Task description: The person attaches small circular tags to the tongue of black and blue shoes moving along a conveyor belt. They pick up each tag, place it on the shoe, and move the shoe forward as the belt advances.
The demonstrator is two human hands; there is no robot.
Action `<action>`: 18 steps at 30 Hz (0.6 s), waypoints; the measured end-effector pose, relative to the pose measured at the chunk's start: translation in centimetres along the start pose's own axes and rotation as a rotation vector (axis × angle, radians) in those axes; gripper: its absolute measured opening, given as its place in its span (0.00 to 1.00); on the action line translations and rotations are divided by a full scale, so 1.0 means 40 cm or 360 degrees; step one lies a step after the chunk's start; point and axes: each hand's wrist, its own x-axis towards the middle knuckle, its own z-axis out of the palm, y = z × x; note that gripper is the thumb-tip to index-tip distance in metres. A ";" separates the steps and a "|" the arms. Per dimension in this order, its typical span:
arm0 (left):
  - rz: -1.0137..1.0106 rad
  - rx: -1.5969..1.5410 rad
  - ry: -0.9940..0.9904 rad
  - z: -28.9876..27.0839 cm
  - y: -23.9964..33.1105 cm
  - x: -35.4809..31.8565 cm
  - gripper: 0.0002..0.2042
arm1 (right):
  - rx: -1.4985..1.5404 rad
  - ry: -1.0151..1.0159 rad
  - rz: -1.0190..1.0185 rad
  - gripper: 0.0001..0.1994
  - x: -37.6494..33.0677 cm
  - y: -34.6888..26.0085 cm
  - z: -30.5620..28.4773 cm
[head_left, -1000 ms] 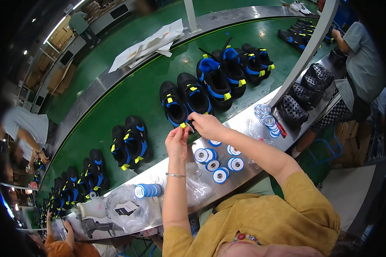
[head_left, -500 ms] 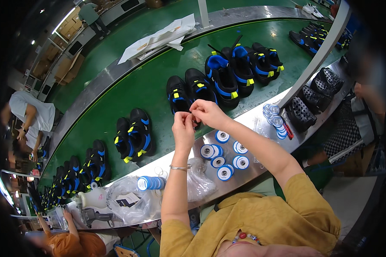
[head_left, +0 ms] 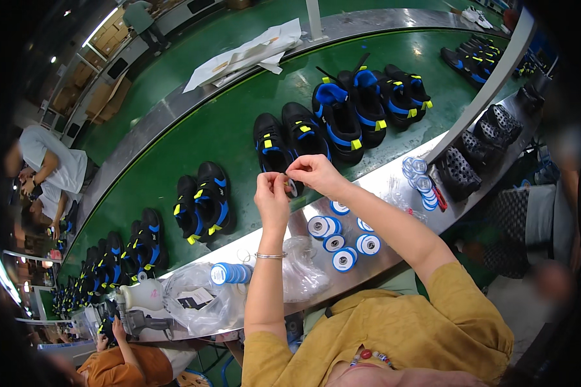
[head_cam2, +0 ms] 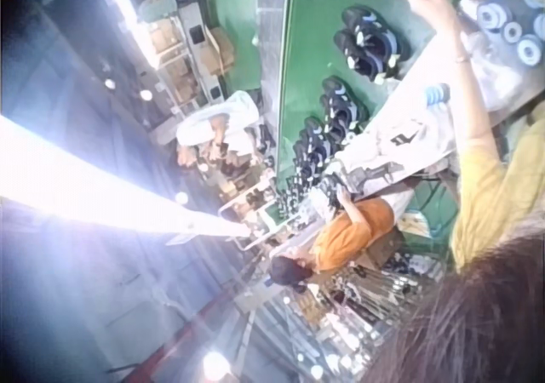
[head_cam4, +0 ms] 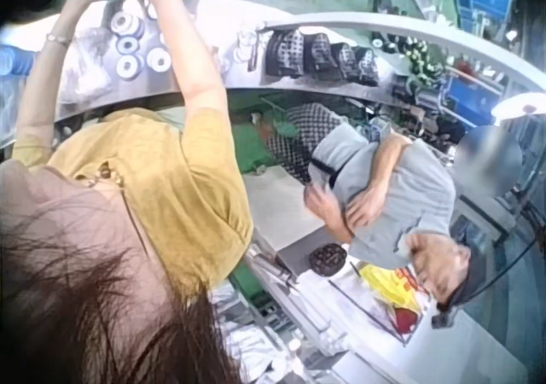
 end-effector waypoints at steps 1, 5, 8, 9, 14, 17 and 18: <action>-0.0012 0.0036 0.0022 -0.004 0.010 -0.001 0.05 | 0.0017 0.0011 0.0036 0.04 0.002 0.003 -0.001; 0.0145 -0.0020 0.0000 -0.033 -0.024 0.007 0.05 | 0.0145 -0.0016 0.0021 0.03 0.010 0.021 0.004; 0.0278 0.0162 -0.0071 -0.054 -0.031 0.004 0.08 | 0.0187 -0.0057 0.0027 0.04 0.016 0.022 0.009; 0.0386 0.0218 -0.0092 -0.059 -0.036 0.004 0.09 | 0.0196 -0.0071 0.0050 0.04 0.019 0.021 0.008; 0.0516 0.0346 -0.0062 -0.063 -0.047 0.003 0.14 | 0.0136 -0.0121 0.0028 0.05 0.024 0.008 0.018; 0.0437 0.0287 -0.0042 -0.056 -0.038 -0.005 0.16 | 0.0092 -0.0151 -0.0021 0.05 0.031 0.011 0.020; 0.0417 0.0279 -0.0043 -0.056 -0.034 -0.006 0.17 | 0.0090 -0.0153 -0.0009 0.05 0.032 0.008 0.023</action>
